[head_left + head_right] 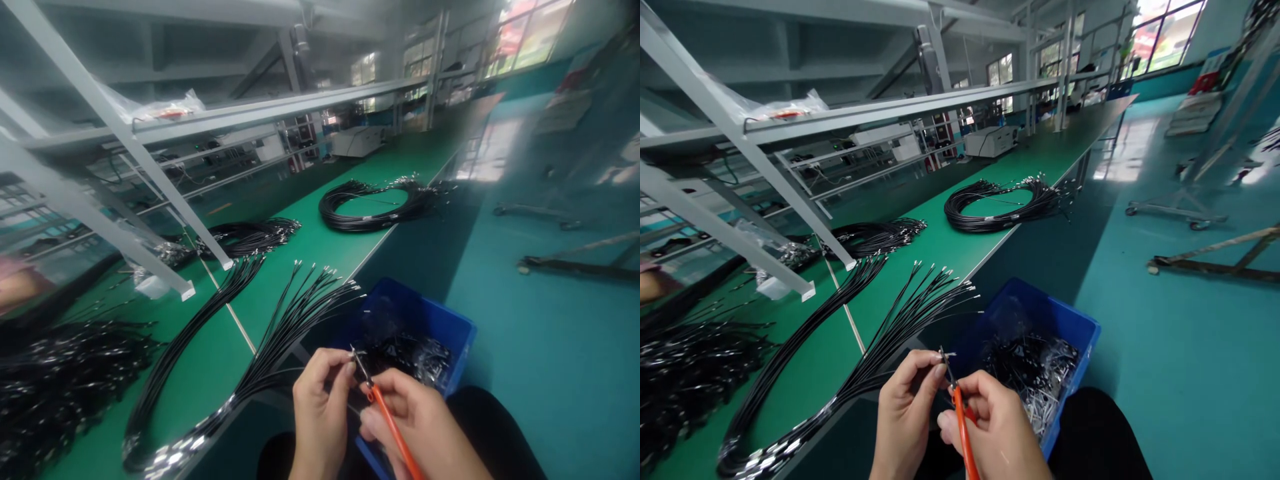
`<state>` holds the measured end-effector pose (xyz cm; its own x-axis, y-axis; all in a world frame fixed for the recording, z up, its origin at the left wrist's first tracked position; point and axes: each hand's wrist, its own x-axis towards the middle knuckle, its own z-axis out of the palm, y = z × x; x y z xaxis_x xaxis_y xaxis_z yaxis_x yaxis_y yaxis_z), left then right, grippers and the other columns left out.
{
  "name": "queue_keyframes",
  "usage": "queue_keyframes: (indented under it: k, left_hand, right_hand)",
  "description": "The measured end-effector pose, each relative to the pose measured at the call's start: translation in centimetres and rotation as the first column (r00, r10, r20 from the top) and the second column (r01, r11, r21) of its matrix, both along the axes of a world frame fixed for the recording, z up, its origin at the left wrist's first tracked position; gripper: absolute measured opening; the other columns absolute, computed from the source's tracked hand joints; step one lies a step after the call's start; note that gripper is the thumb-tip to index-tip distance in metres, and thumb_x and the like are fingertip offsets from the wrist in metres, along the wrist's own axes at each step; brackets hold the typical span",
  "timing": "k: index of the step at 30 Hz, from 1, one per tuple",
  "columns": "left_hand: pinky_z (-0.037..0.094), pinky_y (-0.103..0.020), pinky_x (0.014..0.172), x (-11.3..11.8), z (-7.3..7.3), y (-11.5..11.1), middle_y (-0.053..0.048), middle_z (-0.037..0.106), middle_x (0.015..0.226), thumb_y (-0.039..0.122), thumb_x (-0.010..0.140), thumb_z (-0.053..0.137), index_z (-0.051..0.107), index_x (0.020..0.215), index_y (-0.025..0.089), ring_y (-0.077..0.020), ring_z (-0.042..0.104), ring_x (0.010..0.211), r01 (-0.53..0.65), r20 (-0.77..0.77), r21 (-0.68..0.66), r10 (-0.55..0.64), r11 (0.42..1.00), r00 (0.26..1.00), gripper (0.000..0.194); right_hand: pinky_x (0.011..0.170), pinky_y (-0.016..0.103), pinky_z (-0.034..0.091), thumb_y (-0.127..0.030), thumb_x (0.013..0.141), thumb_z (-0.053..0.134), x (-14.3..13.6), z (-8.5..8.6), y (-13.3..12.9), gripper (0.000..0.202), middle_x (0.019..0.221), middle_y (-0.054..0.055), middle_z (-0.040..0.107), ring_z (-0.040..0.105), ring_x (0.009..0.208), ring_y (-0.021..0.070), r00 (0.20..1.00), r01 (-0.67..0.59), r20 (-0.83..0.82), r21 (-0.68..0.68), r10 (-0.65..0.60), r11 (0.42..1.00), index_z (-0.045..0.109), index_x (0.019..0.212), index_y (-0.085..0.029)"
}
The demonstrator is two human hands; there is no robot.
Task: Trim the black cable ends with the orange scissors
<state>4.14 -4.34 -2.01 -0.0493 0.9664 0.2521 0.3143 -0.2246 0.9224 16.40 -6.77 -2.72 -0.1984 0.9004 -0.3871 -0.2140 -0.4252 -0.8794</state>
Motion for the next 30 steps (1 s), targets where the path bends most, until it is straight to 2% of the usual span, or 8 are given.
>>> queue_keyframes:
  k: [4,6,13,17,23,30]
  left_hand:
    - [0.046,-0.023,0.058,0.1,0.1,0.1,-0.001,0.06,0.068,0.019,0.079,0.059,0.064,0.075,0.018,-0.0152,0.058,0.061,0.001,-0.013,0.004,-0.001,1.0,1.0,0.007]
    - [0.046,-0.023,0.057,0.1,-0.1,0.1,0.0,0.06,0.068,0.019,0.079,0.059,0.064,0.075,0.018,-0.0148,0.058,0.06,0.002,-0.021,0.01,-0.002,1.0,1.0,0.007]
    - [0.048,-0.023,0.058,0.0,-0.5,0.2,-0.002,0.064,0.075,0.019,0.08,0.058,0.067,0.083,0.018,-0.0138,0.058,0.06,-0.019,-0.006,-0.007,0.019,1.0,1.0,0.01]
    - [0.048,-0.023,0.058,0.1,-0.6,0.4,-0.002,0.063,0.073,0.019,0.08,0.058,0.069,0.082,0.018,-0.0145,0.059,0.061,-0.006,-0.019,0.022,0.006,1.0,1.0,0.011]
    - [0.049,-0.025,0.062,0.2,-0.5,0.3,-0.003,0.065,0.075,0.019,0.079,0.059,0.069,0.079,0.019,-0.0171,0.061,0.066,-0.017,-0.049,0.047,0.019,0.999,0.999,0.011]
    - [0.049,-0.026,0.063,0.1,-0.8,0.3,-0.004,0.064,0.076,0.017,0.08,0.057,0.068,0.078,0.019,-0.0174,0.061,0.068,-0.012,-0.089,0.067,0.018,0.998,0.996,0.01]
  right_hand:
    - [0.042,0.019,0.039,-0.02,0.061,0.071,-0.1,-0.2,0.0,0.02,0.054,-0.001,0.063,0.052,0.042,0.0102,0.996,0.073,-0.061,0.002,-0.073,0.997,0.058,0.077,-0.016]
    - [0.047,0.02,0.042,-0.019,0.061,0.072,-0.1,-0.3,0.0,0.02,0.051,-0.003,0.06,0.054,0.046,0.011,0.995,0.088,-0.055,0.006,-0.087,0.996,0.057,0.074,-0.016]
    - [0.03,0.014,0.021,-0.034,0.069,0.068,1.3,-0.4,-0.2,0.028,0.054,0.001,0.062,0.038,0.03,0.0037,0.99,-0.053,-0.127,0.033,0.057,0.998,0.053,0.083,-0.015]
    - [0.031,0.013,0.021,-0.029,0.066,0.068,1.4,-0.7,-0.1,0.026,0.052,0.002,0.062,0.033,0.029,0.0011,0.982,-0.144,-0.121,0.009,0.144,0.99,0.052,0.08,-0.014]
    - [0.03,0.014,0.021,-0.032,0.067,0.068,1.0,-0.6,0.2,0.027,0.053,0.001,0.062,0.036,0.028,0.003,0.991,-0.104,-0.078,0.004,0.104,0.995,0.053,0.081,-0.014]
    - [0.03,0.014,0.023,-0.034,0.069,0.068,1.2,-0.3,0.4,0.029,0.054,0.0,0.062,0.035,0.025,0.0014,0.988,-0.126,-0.094,-0.01,0.125,0.992,0.052,0.083,-0.015]
